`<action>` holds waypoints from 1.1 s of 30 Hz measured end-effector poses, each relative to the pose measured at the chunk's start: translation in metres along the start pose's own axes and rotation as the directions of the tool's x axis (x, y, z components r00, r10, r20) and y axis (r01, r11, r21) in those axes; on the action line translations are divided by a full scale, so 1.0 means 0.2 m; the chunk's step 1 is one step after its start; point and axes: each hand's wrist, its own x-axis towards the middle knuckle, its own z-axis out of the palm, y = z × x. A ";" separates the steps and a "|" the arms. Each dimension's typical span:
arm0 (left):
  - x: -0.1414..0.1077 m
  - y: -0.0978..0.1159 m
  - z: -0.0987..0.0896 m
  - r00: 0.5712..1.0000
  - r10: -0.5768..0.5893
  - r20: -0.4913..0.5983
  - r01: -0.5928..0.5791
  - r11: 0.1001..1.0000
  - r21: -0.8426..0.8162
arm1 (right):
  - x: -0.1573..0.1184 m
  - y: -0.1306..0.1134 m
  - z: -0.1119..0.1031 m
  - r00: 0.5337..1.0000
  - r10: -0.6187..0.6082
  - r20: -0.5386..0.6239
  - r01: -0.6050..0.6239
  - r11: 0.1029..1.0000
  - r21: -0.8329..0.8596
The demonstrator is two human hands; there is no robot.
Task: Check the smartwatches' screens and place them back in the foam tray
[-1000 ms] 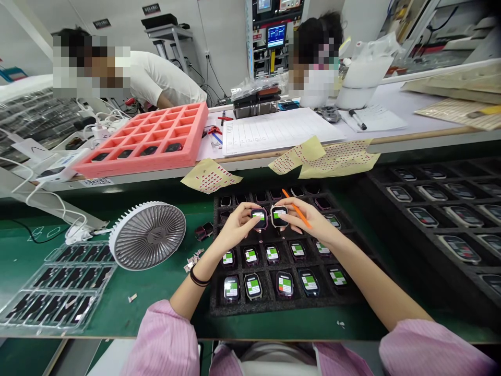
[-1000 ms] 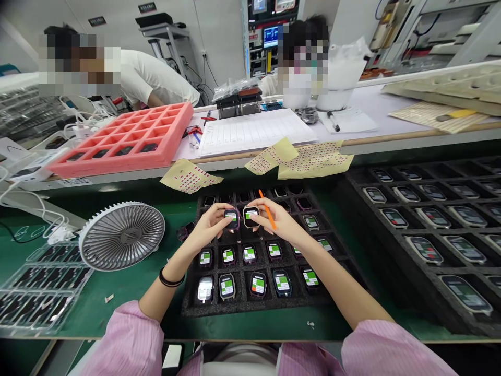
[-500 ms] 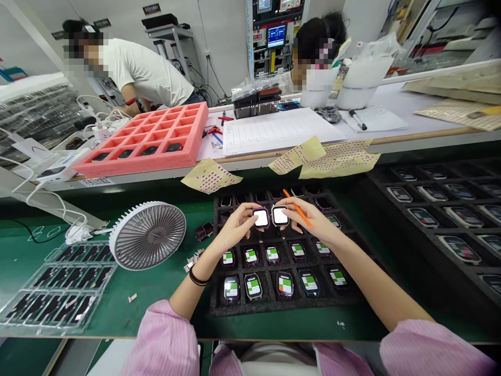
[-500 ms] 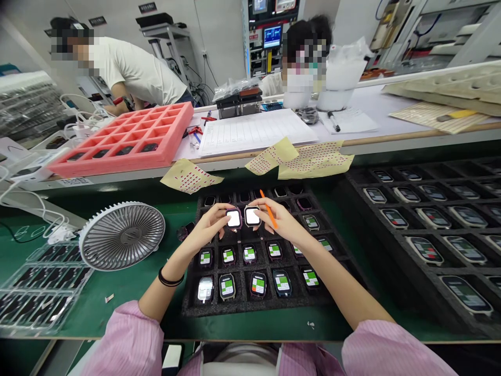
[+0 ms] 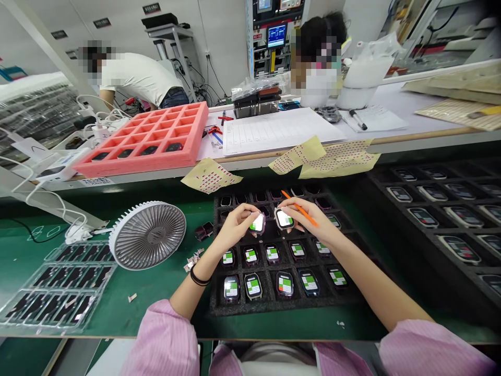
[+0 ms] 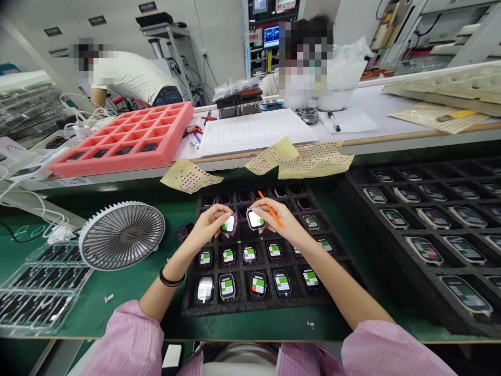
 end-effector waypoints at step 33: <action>0.01 -0.04 -0.01 0.995 0.033 0.096 -0.028 0.998 -0.058 | 0.01 0.00 0.00 1.000 -0.013 0.025 0.014 0.999 -0.037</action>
